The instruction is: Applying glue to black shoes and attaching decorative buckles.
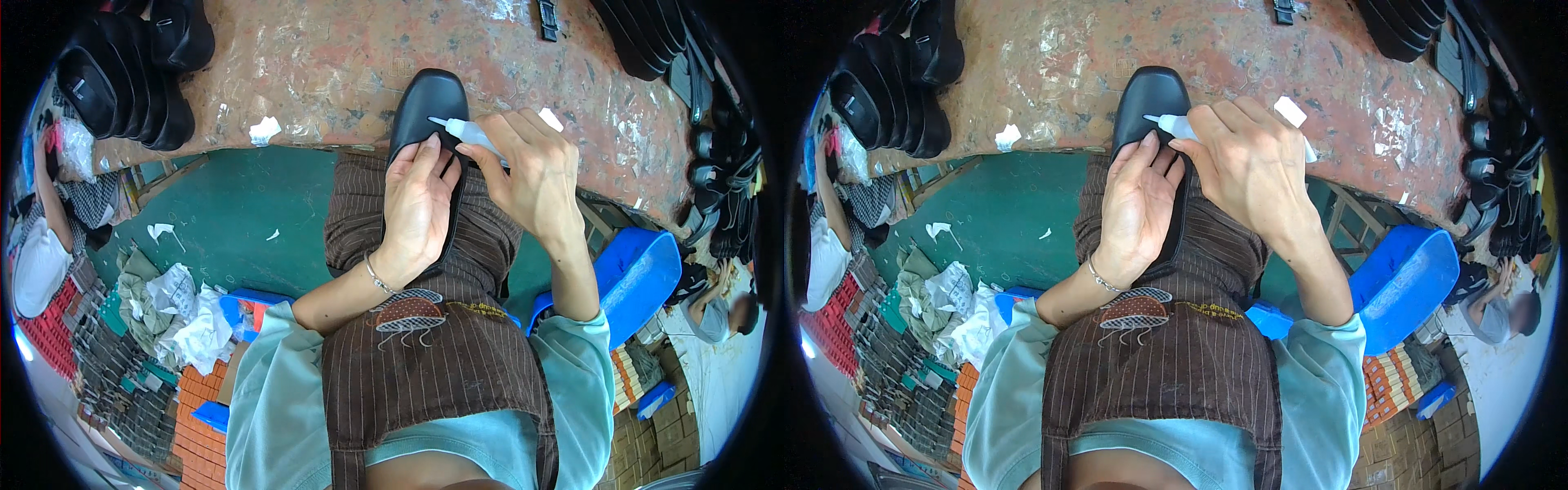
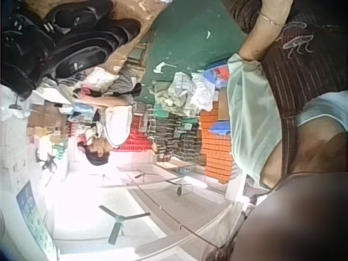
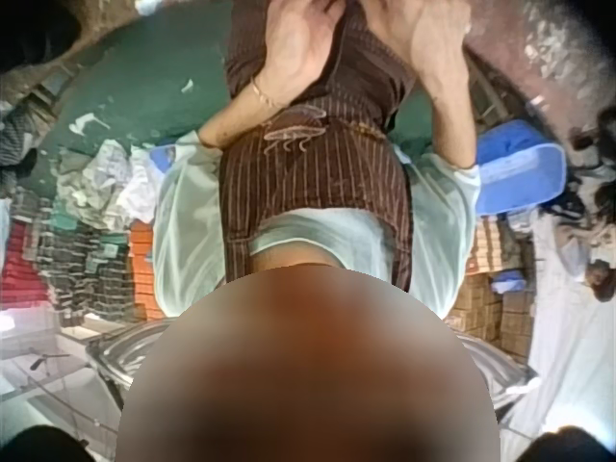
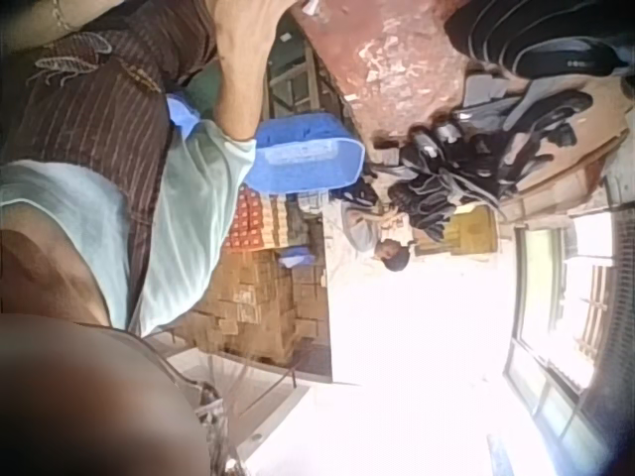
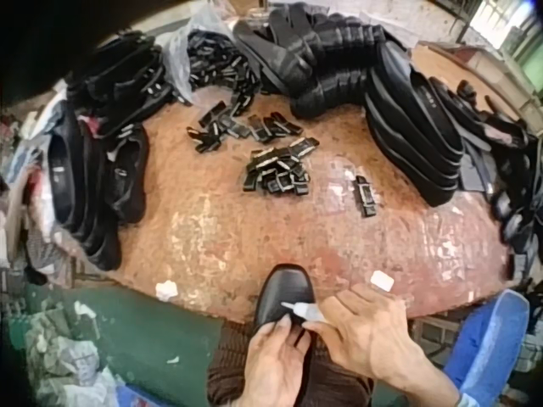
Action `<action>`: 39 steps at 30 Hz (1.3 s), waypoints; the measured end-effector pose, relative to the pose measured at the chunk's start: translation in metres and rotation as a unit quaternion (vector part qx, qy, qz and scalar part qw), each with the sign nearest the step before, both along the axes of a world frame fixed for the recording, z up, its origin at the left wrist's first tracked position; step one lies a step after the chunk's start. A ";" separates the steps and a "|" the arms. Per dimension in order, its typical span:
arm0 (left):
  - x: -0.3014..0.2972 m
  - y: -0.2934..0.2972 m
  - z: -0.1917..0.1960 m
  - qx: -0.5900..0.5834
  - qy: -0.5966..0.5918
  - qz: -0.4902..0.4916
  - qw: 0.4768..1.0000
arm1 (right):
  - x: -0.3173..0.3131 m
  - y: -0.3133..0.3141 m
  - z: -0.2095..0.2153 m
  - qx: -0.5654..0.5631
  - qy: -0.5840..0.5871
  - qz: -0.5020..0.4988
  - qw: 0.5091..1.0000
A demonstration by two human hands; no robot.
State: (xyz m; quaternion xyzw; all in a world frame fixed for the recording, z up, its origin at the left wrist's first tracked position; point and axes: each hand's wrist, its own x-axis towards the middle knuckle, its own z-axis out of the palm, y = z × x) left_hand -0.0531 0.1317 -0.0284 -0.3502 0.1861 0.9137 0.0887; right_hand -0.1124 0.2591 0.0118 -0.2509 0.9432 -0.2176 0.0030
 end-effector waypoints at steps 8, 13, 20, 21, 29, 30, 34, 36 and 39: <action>0.002 0.000 -0.002 0.002 0.000 0.007 1.000 | 0.001 0.001 0.003 0.009 -0.008 -0.001 1.000; 0.001 0.000 0.001 0.003 0.002 0.005 1.000 | 0.003 0.006 0.003 0.013 -0.021 -0.010 1.000; -0.001 -0.001 0.001 0.005 -0.009 0.009 1.000 | 0.002 0.016 -0.002 -0.012 -0.058 -0.031 0.998; -0.001 -0.001 0.000 0.008 -0.013 0.010 1.000 | 0.001 0.021 -0.009 -0.092 -0.088 -0.058 0.990; 0.002 -0.002 -0.004 0.033 0.011 0.010 0.999 | -0.031 0.085 -0.050 -0.429 -0.046 -0.288 0.855; 0.003 -0.003 -0.006 0.042 0.017 0.016 0.999 | -0.036 0.095 -0.057 -0.426 -0.038 -0.287 0.857; 0.004 -0.005 -0.005 0.027 0.002 0.005 1.000 | -0.038 0.141 -0.085 -0.248 0.027 -0.365 0.897; 0.005 -0.006 -0.004 0.026 0.002 0.009 1.000 | -0.034 0.127 -0.076 -0.209 0.077 -0.360 0.906; 0.005 -0.006 -0.002 0.018 0.001 0.005 1.000 | -0.012 0.108 -0.070 -0.177 0.213 -0.400 0.874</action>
